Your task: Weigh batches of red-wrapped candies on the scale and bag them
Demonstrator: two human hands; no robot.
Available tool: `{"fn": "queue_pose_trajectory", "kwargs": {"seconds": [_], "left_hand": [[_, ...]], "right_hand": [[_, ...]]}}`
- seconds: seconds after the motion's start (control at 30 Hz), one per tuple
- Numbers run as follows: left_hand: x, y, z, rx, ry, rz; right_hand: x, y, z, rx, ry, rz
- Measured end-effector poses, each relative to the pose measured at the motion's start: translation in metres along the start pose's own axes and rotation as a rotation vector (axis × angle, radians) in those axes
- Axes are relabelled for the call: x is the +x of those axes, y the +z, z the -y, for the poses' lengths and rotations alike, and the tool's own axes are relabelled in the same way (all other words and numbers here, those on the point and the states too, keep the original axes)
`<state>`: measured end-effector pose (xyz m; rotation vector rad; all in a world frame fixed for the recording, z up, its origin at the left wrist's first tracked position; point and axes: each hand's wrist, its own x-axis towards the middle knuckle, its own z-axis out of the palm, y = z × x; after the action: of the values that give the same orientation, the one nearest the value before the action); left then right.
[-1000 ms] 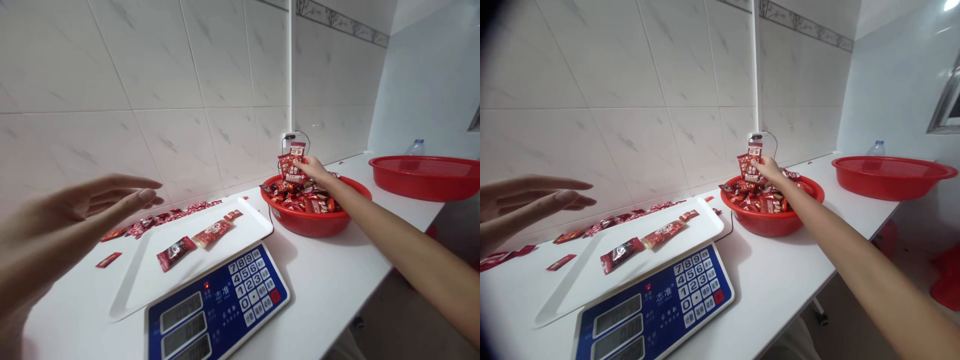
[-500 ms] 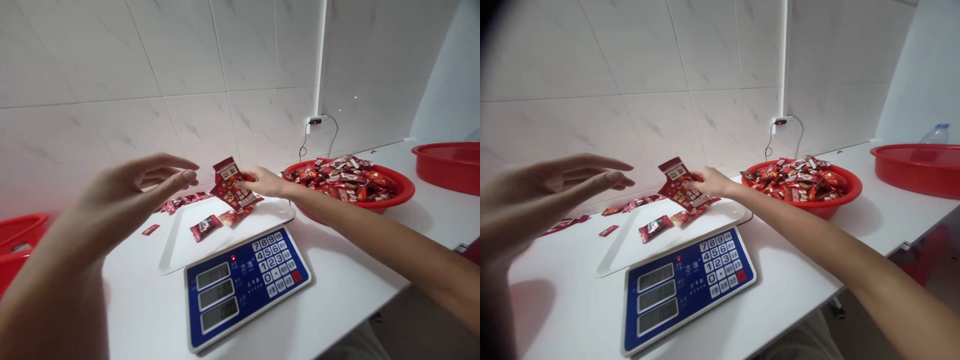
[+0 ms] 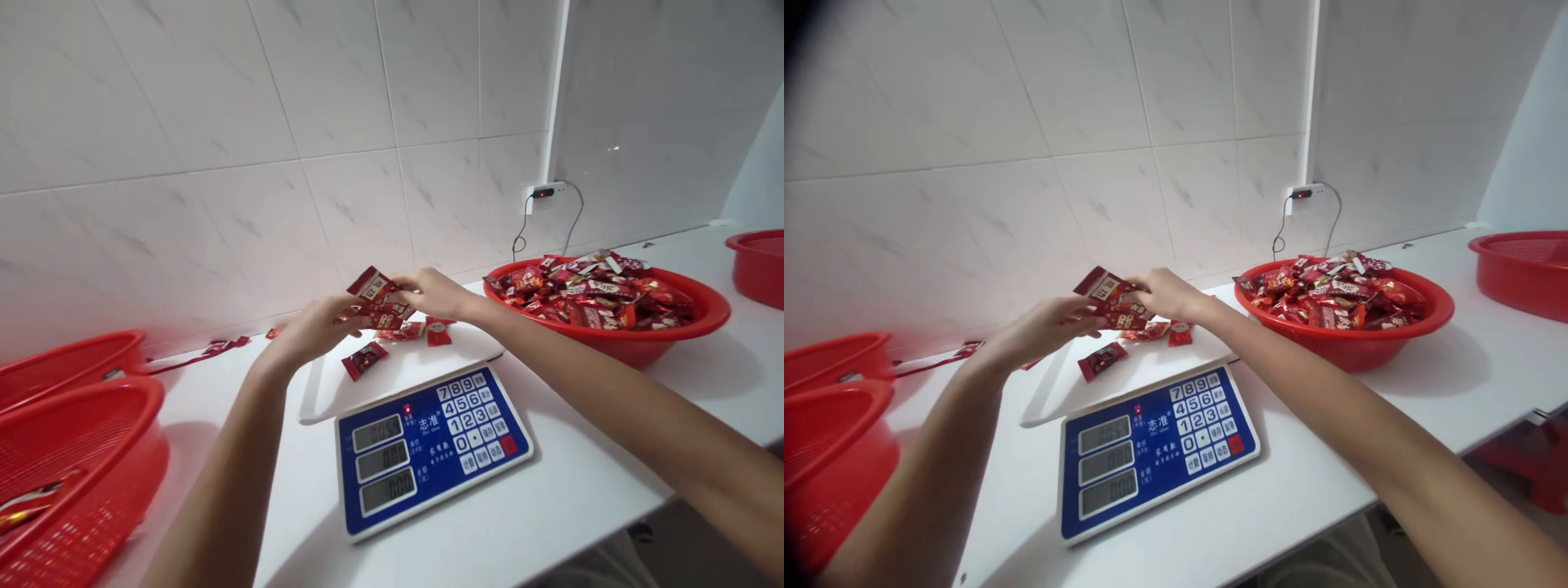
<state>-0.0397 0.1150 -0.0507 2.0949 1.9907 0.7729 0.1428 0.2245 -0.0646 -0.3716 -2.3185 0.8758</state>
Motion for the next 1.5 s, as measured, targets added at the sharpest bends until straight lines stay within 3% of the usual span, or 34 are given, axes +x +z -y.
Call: {"fn": "queue_pose_trajectory", "kwargs": {"seconds": [0.17, 0.27, 0.33, 0.57, 0.73, 0.83, 0.93, 1.03, 1.1, 1.27, 1.5], "left_hand": [[-0.008, -0.009, -0.002, -0.008, -0.078, -0.277], [-0.017, -0.021, -0.009, -0.106, -0.089, -0.433], [-0.023, -0.026, -0.014, -0.196, -0.056, -0.512], [-0.032, -0.022, -0.043, -0.303, 0.050, -0.487], [-0.032, -0.024, -0.041, -0.446, 0.367, -0.672], [-0.034, -0.030, -0.035, -0.493, 0.431, -0.747], [-0.034, -0.031, -0.036, -0.552, 0.403, -0.775], [-0.034, -0.028, -0.041, -0.558, 0.400, -0.773], [-0.034, -0.026, -0.043, -0.528, 0.413, -0.766], [-0.032, -0.026, -0.043, -0.527, 0.417, -0.721], [-0.027, -0.021, -0.043, -0.554, 0.444, -0.692]], "right_hand": [[-0.001, -0.005, -0.007, 0.285, -0.017, -0.256], [-0.008, -0.019, -0.008, 0.290, -0.073, -0.468], [-0.014, -0.028, -0.008, 0.264, -0.095, -0.517], [-0.031, -0.033, -0.009, 0.145, -0.095, -0.404], [-0.029, -0.018, -0.010, -0.014, -0.064, -0.356], [-0.028, -0.007, -0.011, -0.126, -0.031, -0.324], [-0.029, -0.002, -0.010, -0.303, -0.040, -0.136], [-0.032, -0.009, -0.009, -0.419, -0.031, 0.078], [-0.035, -0.020, -0.008, -0.419, -0.041, 0.053], [-0.042, -0.041, -0.007, -0.420, -0.066, -0.175], [-0.041, -0.040, -0.015, -0.436, 0.015, -0.164]]}}
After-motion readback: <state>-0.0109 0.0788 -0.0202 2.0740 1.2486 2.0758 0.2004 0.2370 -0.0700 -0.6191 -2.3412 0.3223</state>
